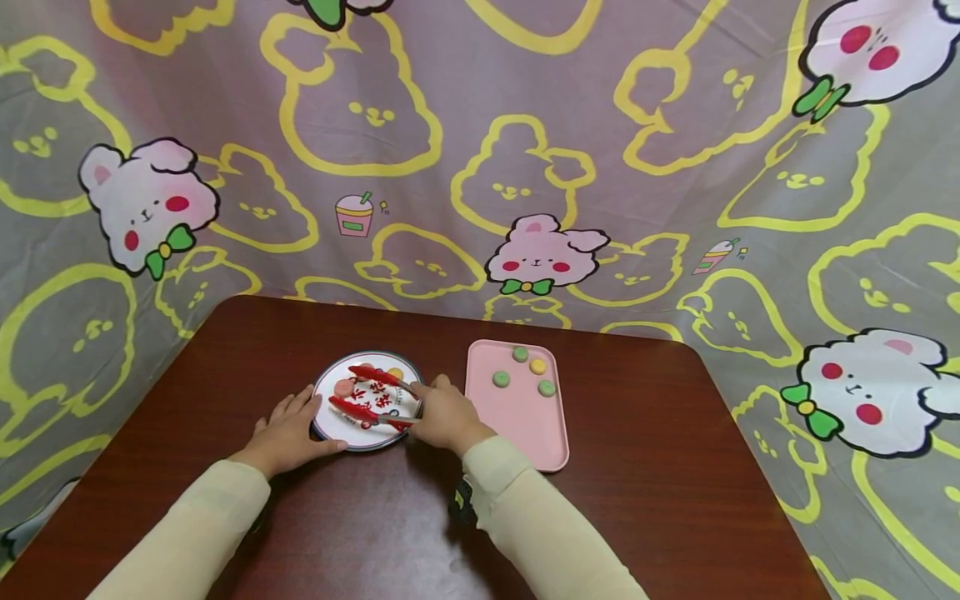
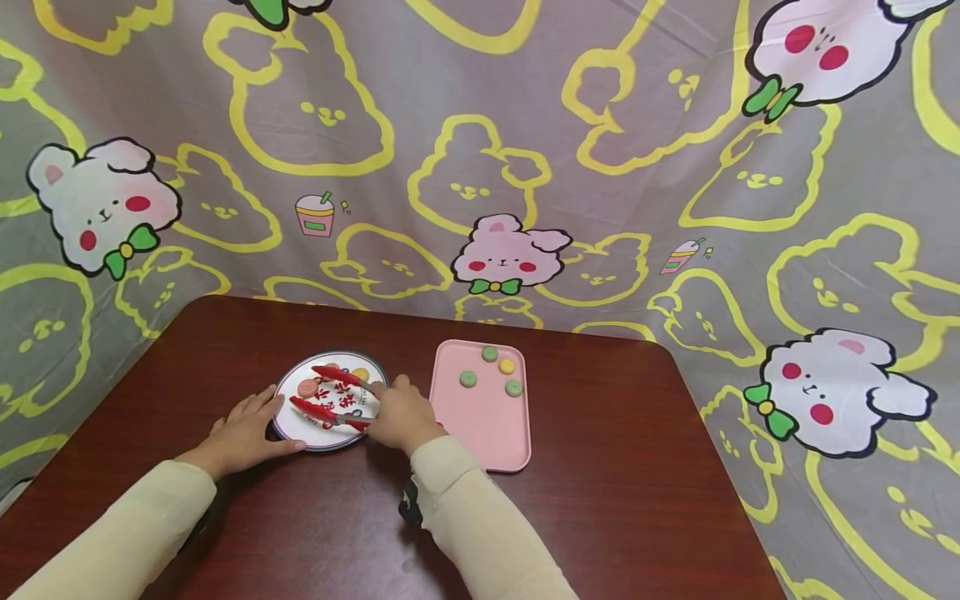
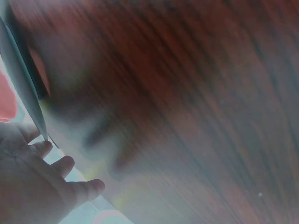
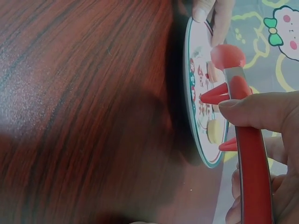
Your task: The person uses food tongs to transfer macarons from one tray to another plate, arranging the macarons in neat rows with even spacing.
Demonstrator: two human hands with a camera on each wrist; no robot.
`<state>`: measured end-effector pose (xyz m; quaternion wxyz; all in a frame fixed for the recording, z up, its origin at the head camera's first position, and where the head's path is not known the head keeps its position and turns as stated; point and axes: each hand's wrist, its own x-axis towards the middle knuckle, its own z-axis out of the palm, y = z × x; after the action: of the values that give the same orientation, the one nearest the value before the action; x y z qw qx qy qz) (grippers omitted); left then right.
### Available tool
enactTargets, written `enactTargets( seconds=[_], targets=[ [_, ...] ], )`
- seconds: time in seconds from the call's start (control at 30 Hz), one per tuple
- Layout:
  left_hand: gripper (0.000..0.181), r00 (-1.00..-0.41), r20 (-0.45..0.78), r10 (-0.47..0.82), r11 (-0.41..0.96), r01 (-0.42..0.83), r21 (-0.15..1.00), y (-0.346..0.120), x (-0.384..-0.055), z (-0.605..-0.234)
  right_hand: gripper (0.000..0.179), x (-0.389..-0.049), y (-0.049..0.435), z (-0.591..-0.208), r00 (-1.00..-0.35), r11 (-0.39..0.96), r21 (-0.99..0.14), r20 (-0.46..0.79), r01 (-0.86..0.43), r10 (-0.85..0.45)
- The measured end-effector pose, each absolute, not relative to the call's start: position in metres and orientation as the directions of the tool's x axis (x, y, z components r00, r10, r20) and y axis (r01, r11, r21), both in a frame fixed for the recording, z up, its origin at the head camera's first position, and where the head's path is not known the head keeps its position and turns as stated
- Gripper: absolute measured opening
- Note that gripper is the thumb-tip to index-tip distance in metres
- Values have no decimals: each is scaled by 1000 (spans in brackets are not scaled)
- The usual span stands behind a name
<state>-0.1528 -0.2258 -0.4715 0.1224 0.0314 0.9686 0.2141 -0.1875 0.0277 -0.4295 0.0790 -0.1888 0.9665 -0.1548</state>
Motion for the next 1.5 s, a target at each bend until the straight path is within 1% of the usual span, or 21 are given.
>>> enactTargets(
  seconds=[0.2, 0.43, 0.67, 1.0, 1.5],
  targets=[
    [113, -964, -241, 110, 907, -2, 422, -226, -153, -472, 74, -187, 33, -428, -916, 877, -340, -94, -339, -391],
    [114, -966, -233, 113, 906, 4, 423, -226, -153, -473, 80, -186, 40, -429, -918, 860, -369, -42, -352, -394],
    [114, -967, -226, 114, 908, 9, 418, -227, -154, -476, 82, -184, 46, -427, -926, 851, -398, -12, -343, -379],
    [113, -969, -219, 117, 910, 16, 415, -226, -153, -474, 89, -181, 55, -424, -929, 853, -409, -32, -324, -369],
    [113, -970, -216, 114, 912, 16, 410, -226, -154, -476, 88, -176, 69, -417, -927, 844, -415, -5, -340, -375]
  ],
)
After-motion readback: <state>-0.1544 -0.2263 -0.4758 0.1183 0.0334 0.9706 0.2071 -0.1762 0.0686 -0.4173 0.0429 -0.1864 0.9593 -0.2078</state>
